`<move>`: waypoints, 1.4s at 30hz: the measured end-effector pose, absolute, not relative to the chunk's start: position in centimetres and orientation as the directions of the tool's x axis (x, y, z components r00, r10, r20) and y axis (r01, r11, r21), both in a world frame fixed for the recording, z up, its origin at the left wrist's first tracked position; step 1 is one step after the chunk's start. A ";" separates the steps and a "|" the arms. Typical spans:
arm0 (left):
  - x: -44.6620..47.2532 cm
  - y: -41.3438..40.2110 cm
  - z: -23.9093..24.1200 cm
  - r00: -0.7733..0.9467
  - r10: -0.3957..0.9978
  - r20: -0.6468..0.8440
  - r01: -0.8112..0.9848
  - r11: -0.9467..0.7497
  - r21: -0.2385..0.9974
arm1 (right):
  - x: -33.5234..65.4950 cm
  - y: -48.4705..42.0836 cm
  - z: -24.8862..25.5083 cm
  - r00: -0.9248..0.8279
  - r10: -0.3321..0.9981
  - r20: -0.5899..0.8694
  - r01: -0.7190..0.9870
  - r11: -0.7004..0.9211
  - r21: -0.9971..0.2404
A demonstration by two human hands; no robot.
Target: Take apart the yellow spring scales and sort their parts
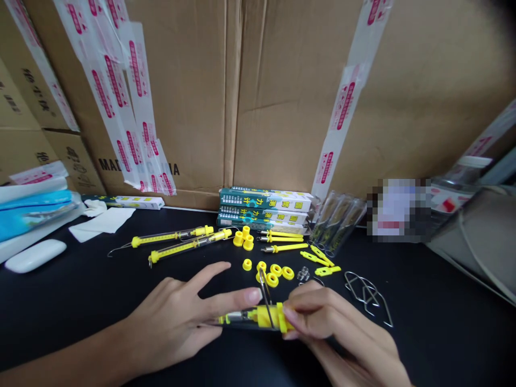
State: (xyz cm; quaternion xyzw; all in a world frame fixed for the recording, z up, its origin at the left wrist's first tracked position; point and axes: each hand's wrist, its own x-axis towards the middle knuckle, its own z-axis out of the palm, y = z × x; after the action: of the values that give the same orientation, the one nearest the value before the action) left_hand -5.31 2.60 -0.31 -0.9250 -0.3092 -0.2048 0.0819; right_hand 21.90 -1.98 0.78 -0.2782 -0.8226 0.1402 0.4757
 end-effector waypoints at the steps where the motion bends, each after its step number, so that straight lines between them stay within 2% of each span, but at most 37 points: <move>1: -5.3 2.5 -0.3 0.727 0.548 0.414 0.618 -0.785 -0.045 | 21.8 -2.0 0.8 -0.389 0.592 0.706 0.325 0.805 -0.496; 4: -5.2 2.1 0.1 0.722 0.610 0.327 0.680 -0.713 -0.173 | 21.7 -2.1 0.8 -0.378 0.603 0.703 0.327 0.797 -0.508; 6: -5.2 2.0 0.3 0.708 0.636 0.306 0.702 -0.679 -0.213 | 21.6 -2.2 0.7 -0.375 0.613 0.696 0.330 0.789 -0.518; 10: -5.1 2.3 0.4 0.741 0.617 0.265 0.662 -0.739 -0.127 | 21.6 -2.1 0.5 -0.366 0.632 0.683 0.337 0.774 -0.536; 13: -4.9 2.5 0.3 0.769 0.544 0.336 0.605 -0.789 -0.108 | 21.6 -1.9 0.1 -0.305 0.670 0.676 0.383 0.737 -0.557; 18: -4.4 2.3 0.7 0.768 0.486 0.417 0.588 -0.793 -0.158 | 21.8 -1.4 -0.7 -0.246 0.857 0.453 0.360 0.514 -0.779; 20: -4.3 2.2 0.9 0.782 0.448 0.433 0.561 -0.809 -0.177 | 21.8 -1.3 -1.0 -0.242 0.876 0.417 0.336 0.479 -0.811; 25: -4.2 2.3 1.4 0.801 0.412 0.434 0.529 -0.827 -0.191 | 21.6 -1.2 -1.2 -0.241 0.811 0.533 0.325 0.585 -0.743; 32: -4.1 2.6 1.3 0.794 0.406 0.452 0.528 -0.830 -0.182 | 21.7 -1.2 -1.1 -0.219 0.774 0.594 0.358 0.630 -0.689; 37: -4.3 2.8 1.2 0.756 0.339 0.561 0.562 -0.775 -0.289 | 21.5 -1.3 -0.4 -0.187 0.835 0.518 0.381 0.548 -0.745; 42: -4.2 2.3 2.0 0.794 0.312 0.521 0.529 -0.777 -0.341 | 21.5 -1.5 0.1 -0.295 0.895 0.336 0.373 0.431 -0.822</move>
State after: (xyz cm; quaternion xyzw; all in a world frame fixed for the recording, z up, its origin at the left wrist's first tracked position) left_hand -4.16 2.31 1.98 -0.9157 -0.2295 -0.2239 0.2423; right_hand 21.46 -1.54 0.07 -0.4285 -0.7394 0.3175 0.4110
